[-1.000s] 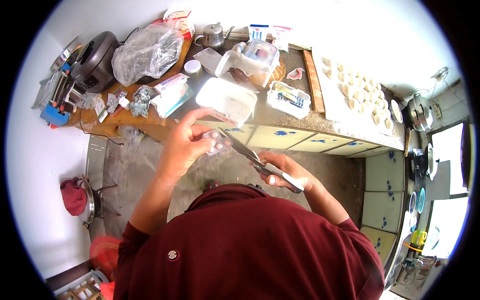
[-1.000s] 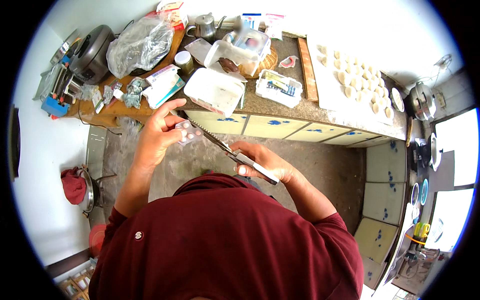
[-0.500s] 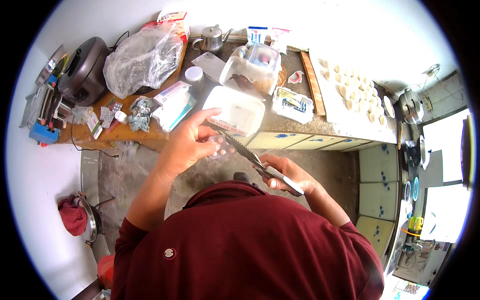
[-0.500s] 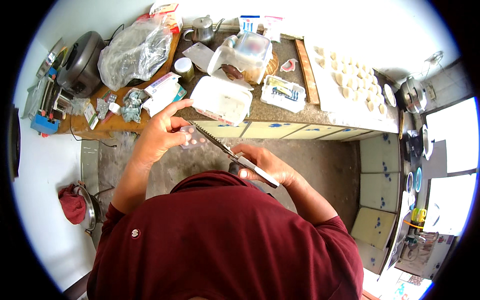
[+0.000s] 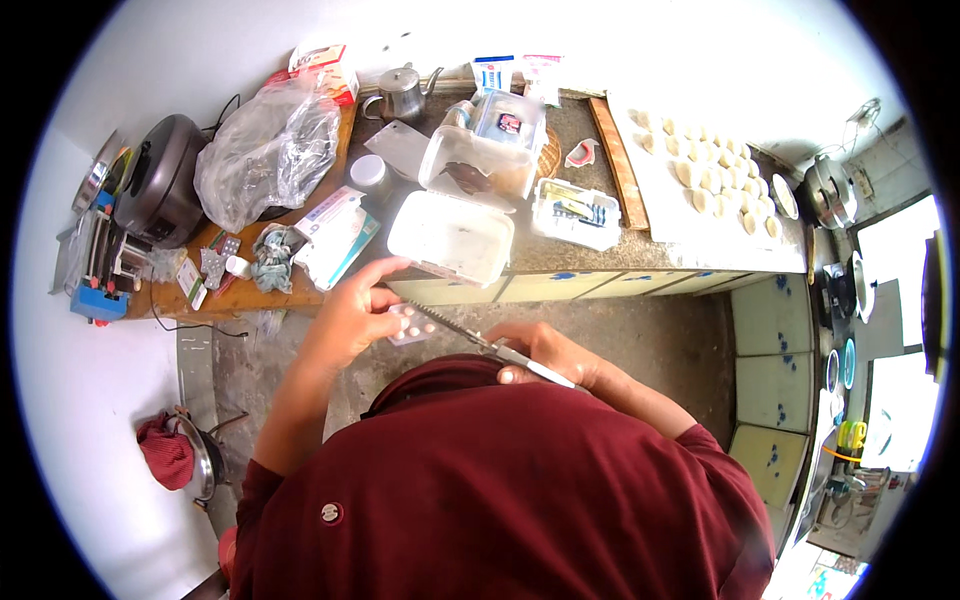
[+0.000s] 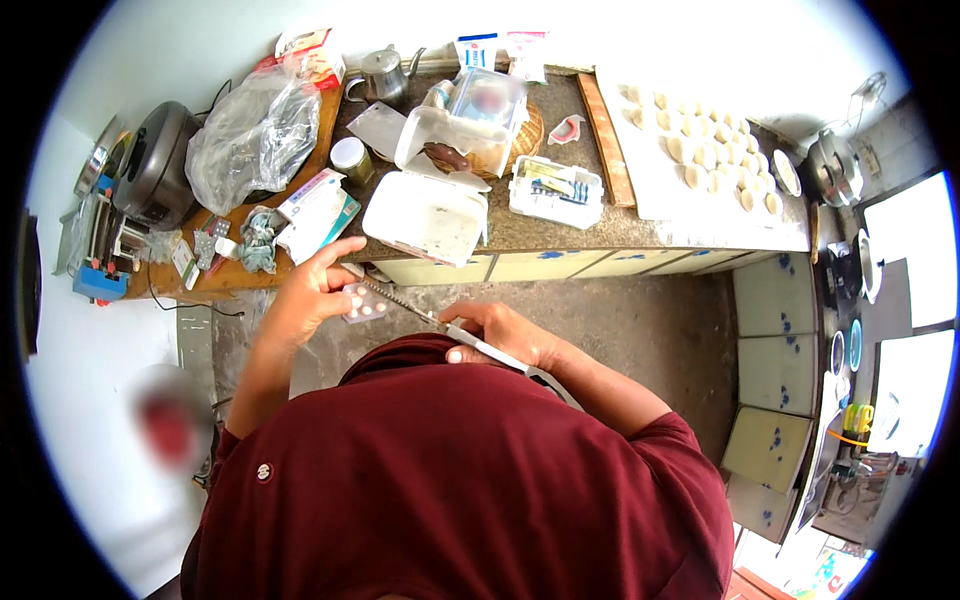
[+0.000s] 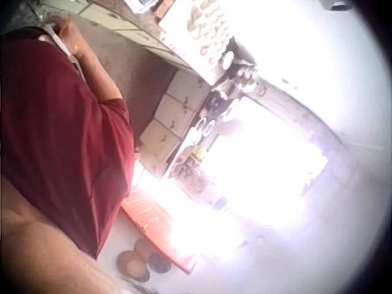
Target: The person retrieves blister packs of pills from a plastic container in a kitchen, walks to an outdoor courtyard, and uses scissors to cut the packs into smaller sections. They then return to the kitchen and place the cut packs back into the container.
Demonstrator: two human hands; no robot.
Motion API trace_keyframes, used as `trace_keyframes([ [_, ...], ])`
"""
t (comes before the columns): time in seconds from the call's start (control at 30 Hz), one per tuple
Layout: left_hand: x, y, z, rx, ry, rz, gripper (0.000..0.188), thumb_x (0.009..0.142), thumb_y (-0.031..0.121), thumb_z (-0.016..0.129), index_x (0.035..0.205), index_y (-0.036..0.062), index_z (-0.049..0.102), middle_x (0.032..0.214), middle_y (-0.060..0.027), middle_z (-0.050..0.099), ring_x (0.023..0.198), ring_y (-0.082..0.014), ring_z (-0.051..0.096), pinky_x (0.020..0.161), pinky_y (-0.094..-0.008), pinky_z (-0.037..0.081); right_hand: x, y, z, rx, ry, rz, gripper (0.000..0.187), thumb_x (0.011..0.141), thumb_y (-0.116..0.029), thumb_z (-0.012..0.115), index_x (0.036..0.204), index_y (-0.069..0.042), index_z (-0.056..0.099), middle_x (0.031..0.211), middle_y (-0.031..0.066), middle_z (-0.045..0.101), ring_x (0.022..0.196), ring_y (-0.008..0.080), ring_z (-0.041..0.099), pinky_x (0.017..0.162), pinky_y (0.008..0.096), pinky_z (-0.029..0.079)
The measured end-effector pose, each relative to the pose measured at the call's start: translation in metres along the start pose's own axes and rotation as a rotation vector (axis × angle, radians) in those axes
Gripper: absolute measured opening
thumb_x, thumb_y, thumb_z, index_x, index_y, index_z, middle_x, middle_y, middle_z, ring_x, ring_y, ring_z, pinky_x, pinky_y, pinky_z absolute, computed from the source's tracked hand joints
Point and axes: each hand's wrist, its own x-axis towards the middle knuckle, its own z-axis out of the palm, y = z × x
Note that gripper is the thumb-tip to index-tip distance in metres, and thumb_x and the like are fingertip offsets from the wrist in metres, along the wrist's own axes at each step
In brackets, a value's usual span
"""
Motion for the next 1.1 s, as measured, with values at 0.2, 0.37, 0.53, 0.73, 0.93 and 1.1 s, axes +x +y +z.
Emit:
trace_keyframes([
  [0.2,-0.007,-0.037,-0.007,-0.095,0.078,-0.11,0.066,0.071,-0.004,0.056,0.134,0.0025,0.036,0.083,-0.0083,0.06,0.073,-0.012,0.057,0.065,-0.0233,0.045,0.015,0.04,-0.005,-0.001,-0.104,0.112,0.058,0.077,-0.044,0.069,0.114,-0.002,0.053,0.071,0.007,0.062,0.065,0.014,0.056,0.06,0.0296,0.045],
  [0.37,-0.006,-0.048,-0.011,-0.177,0.147,-0.147,0.057,0.076,-0.004,0.052,0.13,-0.0013,0.038,0.086,-0.0091,0.06,0.076,-0.0137,0.058,0.065,-0.0265,0.048,0.003,0.065,-0.015,-0.019,-0.058,0.189,0.055,0.075,-0.04,0.072,0.112,-0.004,0.055,0.065,0.0067,0.061,0.057,0.013,0.056,0.054,0.0284,0.045],
  [0.53,0.0,-0.067,-0.026,-0.332,0.217,-0.148,0.039,0.078,-0.001,0.049,0.117,-0.0001,0.048,0.087,-0.0091,0.06,0.075,-0.0165,0.06,0.066,-0.0308,0.051,-0.024,0.094,-0.026,0.05,0.156,0.406,0.045,0.079,-0.026,0.071,0.114,-0.003,0.053,0.063,0.0032,0.057,0.051,0.0092,0.05,0.047,0.0257,0.04],
  [0.73,0.025,-0.078,-0.032,-0.504,0.261,-0.193,0.019,0.081,0.001,0.049,0.099,0.003,0.053,0.091,-0.0121,0.062,0.084,-0.023,0.063,0.071,-0.0357,0.053,-0.044,0.138,-0.027,0.236,0.552,0.46,0.043,0.079,-0.02,0.069,0.113,0.0,0.051,0.061,0.003,0.054,0.047,0.0083,0.048,0.043,0.0234,0.039],
  [0.93,0.056,-0.068,-0.012,-0.554,0.21,-0.19,0.015,0.083,0.003,0.051,0.098,0.0015,0.052,0.094,-0.0136,0.062,0.089,-0.0288,0.063,0.076,-0.0379,0.054,-0.048,0.192,-0.04,0.461,1.018,0.359,0.044,0.078,-0.021,0.071,0.11,0.001,0.051,0.06,0.0042,0.055,0.044,0.0087,0.049,0.039,0.0223,0.038],
  [1.1,0.103,-0.057,0.029,-0.379,0.181,-0.25,0.014,0.083,0.008,0.059,0.095,0.0036,0.055,0.085,-0.0063,0.06,0.062,-0.0118,0.054,0.053,-0.0237,0.043,-0.057,0.197,-0.067,0.625,1.288,0.304,0.029,0.08,-0.024,0.069,0.09,-0.005,0.051,0.055,0.0016,0.05,0.041,0.0096,0.047,0.037,0.023,0.037],
])
